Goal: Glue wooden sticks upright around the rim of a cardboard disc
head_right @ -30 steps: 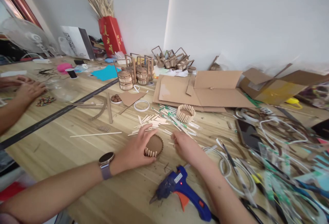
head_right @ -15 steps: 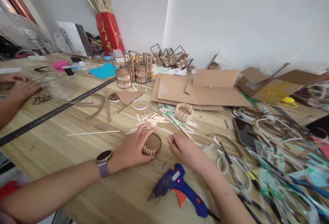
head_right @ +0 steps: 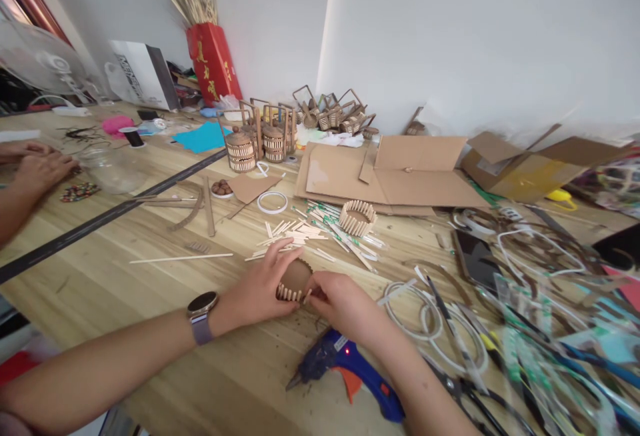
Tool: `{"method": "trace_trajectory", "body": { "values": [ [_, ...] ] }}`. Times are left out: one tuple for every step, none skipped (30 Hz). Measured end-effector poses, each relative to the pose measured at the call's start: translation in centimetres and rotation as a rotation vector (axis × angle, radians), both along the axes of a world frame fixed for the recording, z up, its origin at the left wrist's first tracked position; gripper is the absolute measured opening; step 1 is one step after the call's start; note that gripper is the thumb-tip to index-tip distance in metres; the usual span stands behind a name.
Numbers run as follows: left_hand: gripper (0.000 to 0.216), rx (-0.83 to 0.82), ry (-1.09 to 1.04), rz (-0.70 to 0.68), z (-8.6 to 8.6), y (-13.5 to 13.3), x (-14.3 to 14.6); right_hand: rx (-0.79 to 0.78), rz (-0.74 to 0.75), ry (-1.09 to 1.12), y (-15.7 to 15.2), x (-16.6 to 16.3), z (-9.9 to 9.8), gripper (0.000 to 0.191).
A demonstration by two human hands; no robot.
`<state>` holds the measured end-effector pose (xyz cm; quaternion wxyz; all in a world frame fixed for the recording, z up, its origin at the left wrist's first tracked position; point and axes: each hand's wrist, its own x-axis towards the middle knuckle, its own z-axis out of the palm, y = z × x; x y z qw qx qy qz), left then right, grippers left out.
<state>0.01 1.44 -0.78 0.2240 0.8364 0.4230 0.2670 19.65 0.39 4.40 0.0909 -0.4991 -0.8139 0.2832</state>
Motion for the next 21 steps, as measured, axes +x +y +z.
{"method": "trace_trajectory", "body": {
  "values": [
    [0.093,-0.001,0.000,0.001,0.0,0.0,0.0,0.012,0.006,-0.006,0.0,0.0,-0.2,0.012],
    [0.094,-0.001,0.000,0.001,-0.1,0.0,0.0,0.022,0.009,-0.010,0.0,-0.1,-0.4,0.011],
    [0.093,0.001,-0.003,-0.001,-0.1,0.0,0.0,0.030,0.010,-0.014,0.0,-0.1,-0.6,0.010],
    [0.093,0.006,-0.010,-0.004,-0.2,0.0,0.0,0.037,0.011,-0.016,0.0,-0.1,-0.7,0.010],
    [0.092,0.011,-0.020,-0.007,-0.2,0.1,0.0,0.043,0.013,-0.017,0.0,-0.1,-0.9,0.009],
    [0.091,0.016,-0.030,-0.009,-0.3,0.1,0.0,0.048,0.015,-0.019,0.0,-0.1,-1.0,0.009],
    [0.090,0.022,-0.038,-0.011,-0.3,0.1,0.0,0.053,0.019,-0.020,0.0,-0.1,-1.1,0.009],
    [0.089,0.026,-0.042,-0.012,-0.4,0.1,0.0,0.061,0.028,-0.018,0.0,0.0,-1.2,0.010],
    [0.089,0.029,-0.045,-0.015,-0.4,0.1,0.0,0.073,0.042,-0.013,0.1,0.0,-1.3,0.011],
    [0.089,0.030,-0.045,-0.017,-0.4,0.1,0.0,0.090,0.058,-0.006,0.1,0.0,-1.3,0.012],
    [0.089,0.029,-0.045,-0.017,-0.4,0.1,0.0,0.109,0.076,0.002,0.1,0.0,-1.4,0.013],
    [0.089,0.029,-0.048,-0.018,-0.4,0.1,0.0,0.132,0.097,0.010,0.1,0.1,-1.5,0.014],
    [0.088,0.028,-0.053,-0.019,-0.4,0.1,0.0,0.157,0.117,0.017,0.2,0.1,-1.5,0.014],
    [0.088,0.027,-0.059,-0.020,-0.4,0.1,0.0,0.178,0.132,0.021,0.2,0.1,-1.6,0.015],
    [0.088,0.028,-0.065,-0.021,-0.4,0.2,0.0,0.197,0.144,0.023,0.3,0.1,-1.7,0.015],
    [0.088,0.030,-0.068,-0.023,-0.4,0.2,0.0,0.212,0.153,0.023,0.3,0.1,-1.7,0.015],
    [0.089,0.031,-0.069,-0.024,-0.4,0.2,0.0,0.225,0.160,0.019,0.3,0.1,-1.7,0.015],
    [0.089,0.032,-0.068,-0.023,-0.5,0.2,0.0,0.236,0.166,0.015,0.4,0.1,-1.7,0.015],
    [0.089,0.033,-0.068,-0.021,-0.5,0.2,0.0,0.247,0.173,0.009,0.4,0.1,-1.7,0.015],
    [0.088,0.034,-0.067,-0.020,-0.4,0.2,0.0,0.257,0.181,0.003,0.4,0.1,-1.7,0.015],
    [0.088,0.036,-0.066,-0.020,-0.4,0.2,0.0,0.267,0.188,-0.005,0.4,0.1,-1.6,0.015]
  ]
}}
